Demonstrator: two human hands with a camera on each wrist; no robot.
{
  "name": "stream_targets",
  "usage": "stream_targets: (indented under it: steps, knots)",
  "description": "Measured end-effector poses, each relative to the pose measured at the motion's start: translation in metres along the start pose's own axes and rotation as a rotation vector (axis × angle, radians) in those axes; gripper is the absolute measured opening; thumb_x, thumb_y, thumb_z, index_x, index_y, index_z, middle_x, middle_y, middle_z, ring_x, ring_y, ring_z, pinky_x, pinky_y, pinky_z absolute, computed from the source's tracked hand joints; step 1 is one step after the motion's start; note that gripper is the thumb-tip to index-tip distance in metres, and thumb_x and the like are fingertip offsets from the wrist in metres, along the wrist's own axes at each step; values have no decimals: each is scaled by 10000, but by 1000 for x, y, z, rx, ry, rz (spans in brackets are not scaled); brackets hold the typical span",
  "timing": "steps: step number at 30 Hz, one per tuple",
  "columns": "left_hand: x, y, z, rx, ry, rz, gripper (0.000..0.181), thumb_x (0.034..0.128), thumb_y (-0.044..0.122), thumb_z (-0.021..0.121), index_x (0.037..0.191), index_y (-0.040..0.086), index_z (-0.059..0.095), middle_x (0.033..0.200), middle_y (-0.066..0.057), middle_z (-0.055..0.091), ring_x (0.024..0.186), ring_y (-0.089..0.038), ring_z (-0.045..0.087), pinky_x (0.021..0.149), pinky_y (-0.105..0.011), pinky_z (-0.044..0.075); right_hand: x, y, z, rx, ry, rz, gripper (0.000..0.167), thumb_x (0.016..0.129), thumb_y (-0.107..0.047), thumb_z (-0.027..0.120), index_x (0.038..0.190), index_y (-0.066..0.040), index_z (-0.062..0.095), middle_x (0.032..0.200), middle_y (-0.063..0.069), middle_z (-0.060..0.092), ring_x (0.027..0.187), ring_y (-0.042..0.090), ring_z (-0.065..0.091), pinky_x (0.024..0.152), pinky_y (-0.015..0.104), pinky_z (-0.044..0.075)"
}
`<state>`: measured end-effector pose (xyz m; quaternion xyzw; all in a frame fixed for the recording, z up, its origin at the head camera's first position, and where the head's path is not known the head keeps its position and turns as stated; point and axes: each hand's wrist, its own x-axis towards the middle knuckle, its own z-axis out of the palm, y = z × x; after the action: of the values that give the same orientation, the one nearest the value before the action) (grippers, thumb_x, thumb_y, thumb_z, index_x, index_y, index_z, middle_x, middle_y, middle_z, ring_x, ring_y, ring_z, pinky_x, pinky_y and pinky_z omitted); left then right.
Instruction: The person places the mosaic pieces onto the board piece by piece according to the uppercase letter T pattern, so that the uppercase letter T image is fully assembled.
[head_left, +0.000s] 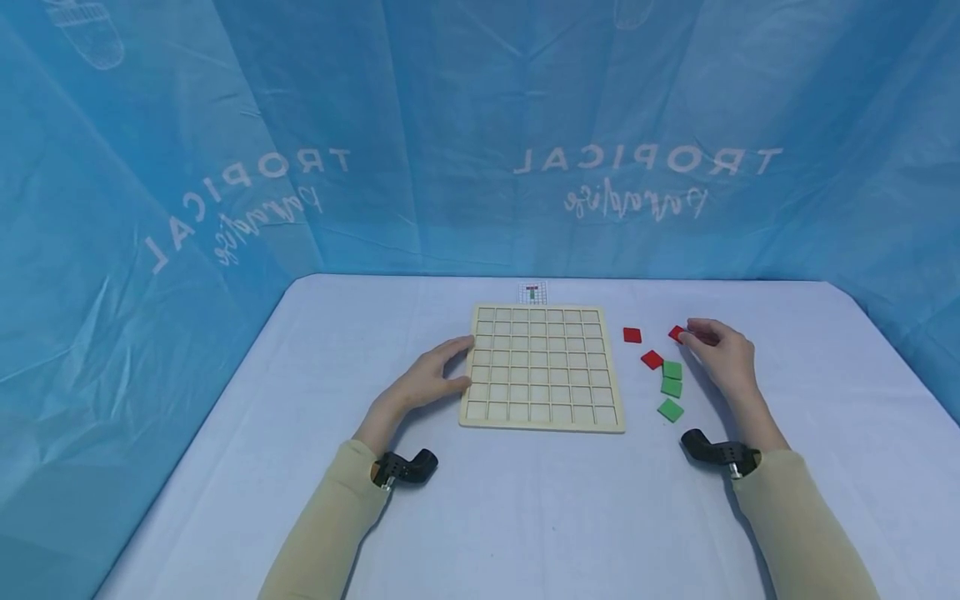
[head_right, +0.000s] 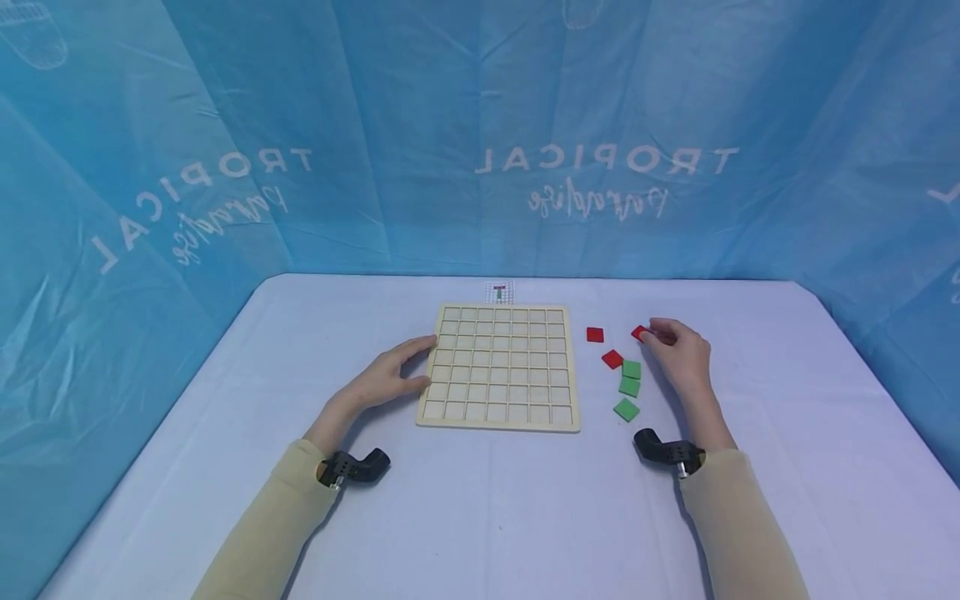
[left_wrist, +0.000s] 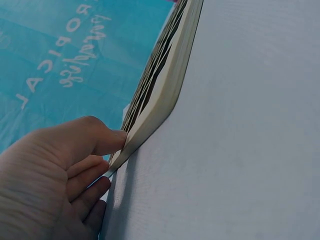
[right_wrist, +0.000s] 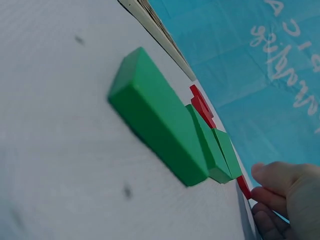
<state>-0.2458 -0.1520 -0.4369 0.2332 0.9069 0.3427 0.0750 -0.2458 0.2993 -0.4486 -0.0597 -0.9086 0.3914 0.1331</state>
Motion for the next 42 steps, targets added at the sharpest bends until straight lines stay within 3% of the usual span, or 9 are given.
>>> stream_targets:
  steps: [15, 23, 25, 28, 32, 34, 38, 42]
  knots:
    - [-2, 1, -2, -17, 5, 14, 686, 861, 196, 650, 1455, 40, 342, 1490, -128, 330, 1381, -277, 256, 1132, -405, 202, 2, 4, 7, -105, 27, -76, 370, 920, -117, 602, 1262, 19, 562, 1226, 228, 557, 1154, 388, 497, 964, 521, 428]
    - [-1, 0, -2, -19, 8, 25, 676, 862, 175, 650, 1450, 32, 348, 1486, -133, 335, 1380, -278, 260, 1132, -398, 206, 9, -13, -4, 11, 20, -41, 406, 941, -211, 587, 1285, 3, 560, 1222, 216, 573, 1119, 357, 531, 948, 496, 450]
    - [-1, 0, -2, -22, 5, 23, 677, 861, 175, 650, 1450, 31, 347, 1487, -134, 333, 1381, -278, 258, 1132, -397, 204, 14, -15, -7, 34, 30, -47, 417, 935, -225, 597, 1284, 3, 562, 1221, 219, 576, 1111, 360, 539, 947, 486, 454]
    - [-1, 0, -2, -19, 2, 16, 679, 861, 182, 649, 1452, 37, 347, 1489, -129, 333, 1382, -273, 256, 1133, -392, 203, 31, -2, -2, 26, 57, -65, 448, 922, -306, 609, 1296, -61, 574, 1218, 175, 594, 1099, 323, 562, 939, 400, 479]
    - [-2, 0, -1, -19, 0, 18, 676, 862, 182, 646, 1452, 39, 347, 1489, -129, 332, 1382, -273, 255, 1134, -390, 200, 58, 23, 14, -6, 82, -80, 518, 887, -465, 590, 1321, -182, 569, 1212, 63, 611, 1082, 225, 584, 902, 333, 508]
    - [-2, 0, -1, -17, -2, 24, 673, 865, 180, 642, 1451, 36, 346, 1488, -133, 332, 1382, -276, 256, 1134, -392, 201, 67, 27, 23, 7, 71, -77, 547, 874, -503, 588, 1338, -217, 551, 1230, 32, 602, 1094, 202, 580, 904, 356, 508]
    - [-2, 1, -1, -18, -4, 41, 665, 867, 172, 637, 1447, 22, 348, 1482, -148, 337, 1377, -290, 263, 1131, -405, 209, 78, 22, 41, 32, 59, -80, 550, 865, -532, 584, 1347, -272, 538, 1238, -21, 592, 1093, 157, 574, 902, 351, 509]
    - [-2, 1, -1, -16, -3, 54, 661, 870, 163, 636, 1444, 9, 346, 1477, -160, 341, 1373, -298, 269, 1129, -407, 215, 86, 11, 55, 61, 60, -115, 522, 862, -523, 595, 1313, -263, 571, 1189, -38, 613, 1044, 128, 592, 880, 320, 519]
